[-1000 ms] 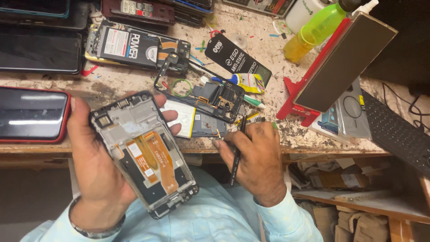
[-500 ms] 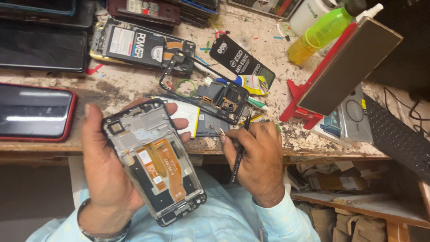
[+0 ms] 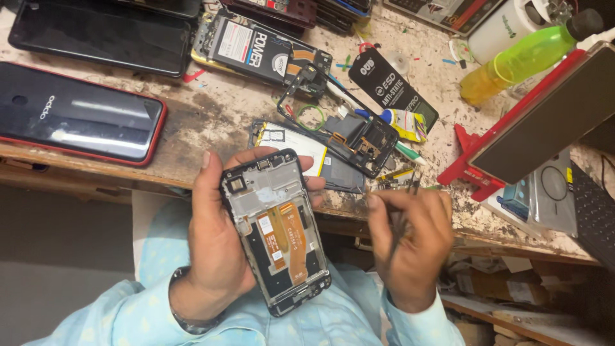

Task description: The person uses tweezers to carefully remove small components and ribbon cables from a disassembled smartphone held in the left hand. The person detaches connectors and lifts parts from the motherboard area, placing them on the workbench.

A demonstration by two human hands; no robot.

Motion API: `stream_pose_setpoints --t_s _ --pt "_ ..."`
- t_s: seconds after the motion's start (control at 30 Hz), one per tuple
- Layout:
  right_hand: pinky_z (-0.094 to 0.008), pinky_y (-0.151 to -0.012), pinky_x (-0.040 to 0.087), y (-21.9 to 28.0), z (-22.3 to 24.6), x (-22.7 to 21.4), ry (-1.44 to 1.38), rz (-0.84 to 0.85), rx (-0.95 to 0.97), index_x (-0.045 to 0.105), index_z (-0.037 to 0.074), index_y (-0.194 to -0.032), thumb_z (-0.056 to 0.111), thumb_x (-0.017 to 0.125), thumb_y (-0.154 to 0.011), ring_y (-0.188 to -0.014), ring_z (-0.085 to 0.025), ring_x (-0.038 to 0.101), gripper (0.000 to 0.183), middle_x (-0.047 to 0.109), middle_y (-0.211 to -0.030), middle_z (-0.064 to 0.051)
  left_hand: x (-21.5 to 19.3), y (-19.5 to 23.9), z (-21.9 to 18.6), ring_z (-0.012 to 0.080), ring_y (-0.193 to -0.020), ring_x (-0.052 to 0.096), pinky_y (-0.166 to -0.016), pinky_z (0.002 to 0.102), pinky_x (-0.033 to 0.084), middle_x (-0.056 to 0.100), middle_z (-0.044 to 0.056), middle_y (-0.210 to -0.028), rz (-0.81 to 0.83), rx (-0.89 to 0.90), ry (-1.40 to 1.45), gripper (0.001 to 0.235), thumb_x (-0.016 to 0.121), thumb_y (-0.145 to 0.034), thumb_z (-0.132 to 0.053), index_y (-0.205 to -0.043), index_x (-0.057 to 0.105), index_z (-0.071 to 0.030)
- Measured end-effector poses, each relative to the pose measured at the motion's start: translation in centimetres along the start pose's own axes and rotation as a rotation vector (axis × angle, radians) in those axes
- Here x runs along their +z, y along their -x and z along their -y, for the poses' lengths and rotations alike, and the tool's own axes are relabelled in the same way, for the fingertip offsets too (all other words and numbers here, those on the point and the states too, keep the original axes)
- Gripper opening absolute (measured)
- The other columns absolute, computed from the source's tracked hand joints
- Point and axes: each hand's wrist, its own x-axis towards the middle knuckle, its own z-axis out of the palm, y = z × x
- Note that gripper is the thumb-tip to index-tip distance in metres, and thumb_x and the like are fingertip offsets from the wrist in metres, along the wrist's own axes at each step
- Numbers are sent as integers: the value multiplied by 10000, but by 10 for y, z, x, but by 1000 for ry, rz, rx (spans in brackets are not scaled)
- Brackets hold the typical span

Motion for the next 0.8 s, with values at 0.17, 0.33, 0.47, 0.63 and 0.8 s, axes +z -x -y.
stream_pose_setpoints --t_s 0.17,0.33,0.47,0.63,0.8 --pt "-406 -1095 524 20 3 -2 -821 132 203 679 2 -1034 24 694 -974 -1121 -239 686 66 683 -1053 -112 5 3 8 421 -1140 662 -1005 557 546 627 297 -1291 4 45 4 627 246 -1069 -550 -1294 502 -23" --pt "-390 -1066 549 39 15 7 -890 242 156 681 -18 -1040 -28 707 -943 -1040 -219 688 101 682 -1052 -130 6 5 14 414 -1116 658 -955 563 549 628 280 -1290 -13 55 44 606 240 -1077 -542 -1300 494 -40" --pt "-290 -888 554 45 20 9 -760 236 95 680 -15 -1022 -25 719 -929 -975 -173 677 101 680 -1041 -122 3 8 19 416 -1078 663 -950 565 561 631 277 -1258 -58 92 43 611 228 -1087 -548 -1281 497 -35" --pt "-253 -797 535 39 15 5 -709 272 177 673 -6 -992 -16 712 -923 -899 -138 656 81 684 -1016 -102 0 9 14 310 -1094 675 -953 473 555 654 222 -1232 -77 65 -159 532 307 -1065 -427 -1326 491 -2" --pt "-236 -742 526 35 5 -5 -594 301 195 684 6 -963 1 719 -904 -827 -127 657 69 713 -965 -92 -8 19 -6 150 -1042 651 -917 327 538 688 125 -1180 -27 -62 -591 502 581 -939 -89 -1423 500 15"
